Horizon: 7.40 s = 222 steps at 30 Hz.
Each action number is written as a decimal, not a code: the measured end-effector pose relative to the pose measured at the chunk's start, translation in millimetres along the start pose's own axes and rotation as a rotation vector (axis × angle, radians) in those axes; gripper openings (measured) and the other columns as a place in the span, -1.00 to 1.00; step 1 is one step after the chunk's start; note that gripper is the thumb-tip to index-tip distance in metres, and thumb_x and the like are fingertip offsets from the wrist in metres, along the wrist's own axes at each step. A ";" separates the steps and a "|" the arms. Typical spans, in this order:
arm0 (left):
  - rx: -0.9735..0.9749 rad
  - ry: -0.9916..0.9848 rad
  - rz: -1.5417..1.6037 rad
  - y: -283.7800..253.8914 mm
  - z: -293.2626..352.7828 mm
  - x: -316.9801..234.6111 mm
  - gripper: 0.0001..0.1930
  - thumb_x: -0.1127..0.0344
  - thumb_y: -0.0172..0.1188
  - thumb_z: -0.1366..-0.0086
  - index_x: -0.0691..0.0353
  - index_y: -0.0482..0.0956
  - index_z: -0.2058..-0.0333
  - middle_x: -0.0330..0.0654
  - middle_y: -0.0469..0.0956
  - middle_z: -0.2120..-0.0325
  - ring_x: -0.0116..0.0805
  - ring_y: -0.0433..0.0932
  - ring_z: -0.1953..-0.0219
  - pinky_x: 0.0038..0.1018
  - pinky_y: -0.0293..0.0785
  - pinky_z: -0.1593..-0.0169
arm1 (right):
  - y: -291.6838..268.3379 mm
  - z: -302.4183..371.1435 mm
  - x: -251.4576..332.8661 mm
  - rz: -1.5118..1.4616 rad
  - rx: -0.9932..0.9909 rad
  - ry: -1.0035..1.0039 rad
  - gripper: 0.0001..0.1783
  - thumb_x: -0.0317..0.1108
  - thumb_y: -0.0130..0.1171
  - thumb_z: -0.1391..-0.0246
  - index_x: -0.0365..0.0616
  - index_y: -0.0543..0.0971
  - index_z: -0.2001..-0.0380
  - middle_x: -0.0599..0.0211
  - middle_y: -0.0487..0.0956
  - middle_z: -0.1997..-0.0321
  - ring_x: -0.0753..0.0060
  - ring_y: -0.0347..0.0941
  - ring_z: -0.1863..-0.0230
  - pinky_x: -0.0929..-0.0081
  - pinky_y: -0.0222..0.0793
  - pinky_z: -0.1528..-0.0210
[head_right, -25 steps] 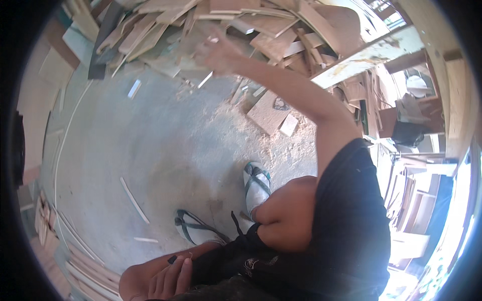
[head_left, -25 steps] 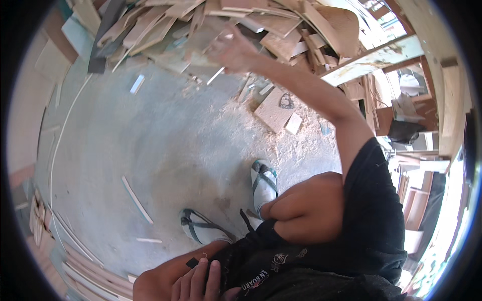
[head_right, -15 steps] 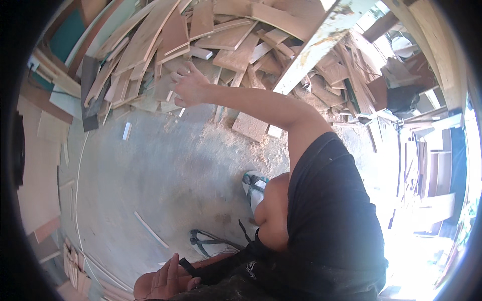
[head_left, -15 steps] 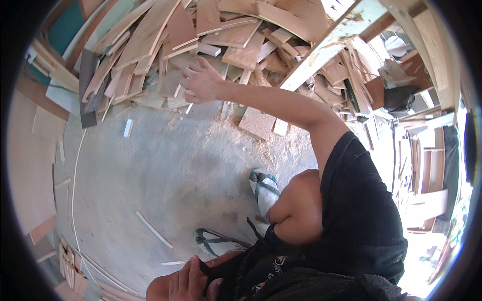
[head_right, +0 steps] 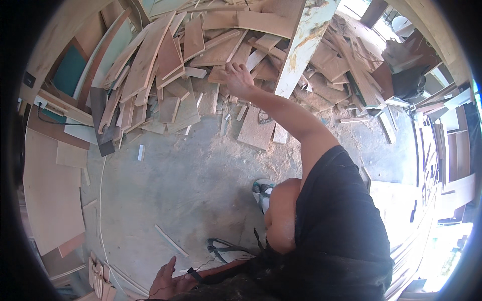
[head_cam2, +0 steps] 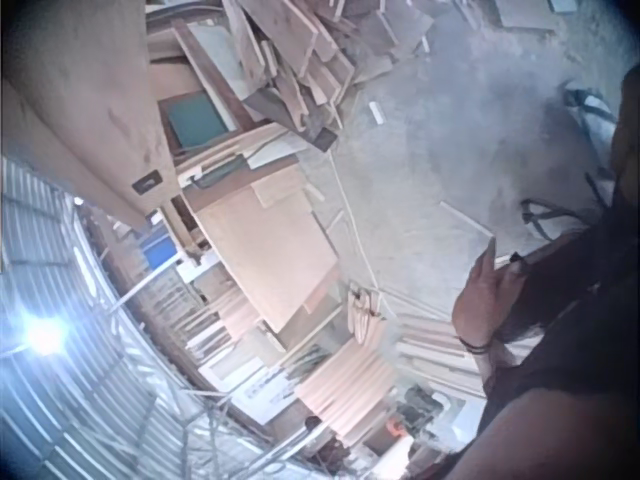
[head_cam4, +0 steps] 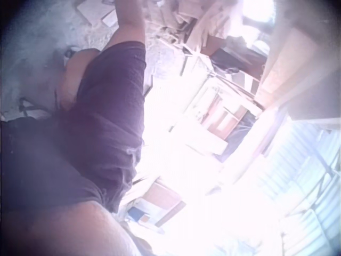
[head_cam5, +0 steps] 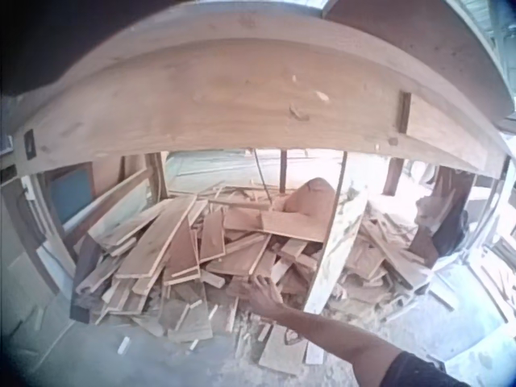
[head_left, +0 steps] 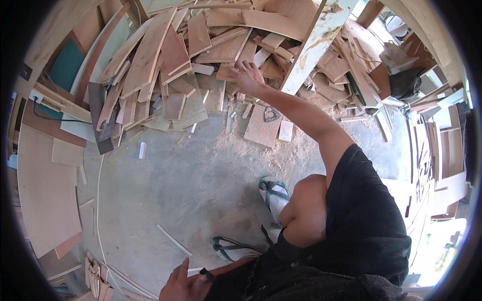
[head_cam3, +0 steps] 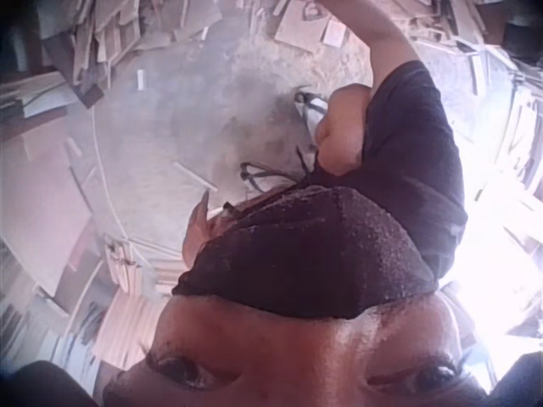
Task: The person uses a tape measure to mark a piece of wood, hammers a nail, and sorts through wood scraps on the floor.
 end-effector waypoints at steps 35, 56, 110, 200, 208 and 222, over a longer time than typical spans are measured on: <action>0.320 0.393 0.032 26.1 -81.3 4.9 -0.38 -0.10 0.23 -0.40 0.19 0.47 -0.27 0.08 0.65 0.19 -0.03 0.66 0.11 -0.27 0.57 0.04 | 78.1 -1.3 -82.2 -1.724 -0.014 1.163 -0.76 -0.22 0.18 -0.32 -0.19 0.53 0.18 0.23 0.61 0.34 0.42 0.56 0.57 0.31 0.74 0.37; 0.341 0.444 0.019 14.1 -111.9 -7.6 -0.37 -0.06 0.29 -0.37 0.15 0.46 -0.29 0.04 0.65 0.14 -0.09 0.67 0.13 -0.29 0.59 0.06 | -15.8 -214.6 -116.2 -1.838 -0.091 0.372 -0.66 -0.03 0.25 -0.28 -0.09 0.66 0.35 0.35 0.65 0.44 0.45 0.58 0.45 0.46 0.52 0.38; 0.680 0.031 0.198 51.7 -251.9 -60.6 -0.16 -0.23 0.11 -0.43 0.10 0.09 -0.49 0.04 0.40 -0.28 -0.01 0.44 -0.25 -0.11 0.38 -0.27 | 3.0 527.3 -447.4 -0.776 -0.555 1.851 -0.09 0.17 0.36 -0.07 -0.33 0.39 -0.25 -0.23 0.53 -0.22 -0.14 0.47 -0.28 0.08 0.43 -0.27; 0.112 0.477 -0.080 5.1 -74.7 -51.7 -0.30 -0.11 0.24 -0.38 0.19 0.36 -0.34 0.24 0.54 -0.03 0.26 0.50 -0.11 -0.03 0.43 -0.19 | -213.4 266.3 -28.6 -2.215 0.374 0.140 -0.03 0.45 -0.25 -0.34 -0.37 0.49 -0.17 -0.15 0.65 -0.03 -0.02 0.60 -0.08 0.13 0.45 -0.20; 0.074 0.394 -0.080 -4.3 -72.2 -43.7 -0.29 -0.10 0.26 -0.37 0.17 0.36 -0.34 0.23 0.54 -0.06 0.24 0.50 -0.14 -0.02 0.43 -0.20 | -291.7 254.9 27.0 -0.853 0.160 -0.036 -0.61 -0.11 0.41 -0.11 -0.20 0.68 0.14 0.06 0.66 0.06 -0.05 0.58 -0.01 0.17 0.45 -0.11; -0.134 0.341 -0.078 -17.9 -73.7 -9.7 -0.57 -0.02 0.31 -0.26 0.21 0.60 0.08 -0.01 0.65 0.31 0.08 0.66 0.18 -0.06 0.56 0.10 | -207.4 195.9 1.4 -0.292 0.620 0.507 -0.55 0.08 0.21 -0.05 -0.11 0.72 0.34 0.00 0.69 0.20 -0.11 0.64 0.15 0.00 0.54 0.07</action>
Point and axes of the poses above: each hand's wrist, its own z-axis away from the middle knuckle, its own y-axis out of the palm, x = y × z, the point moved 10 cm from there along -z, towards the middle knuckle
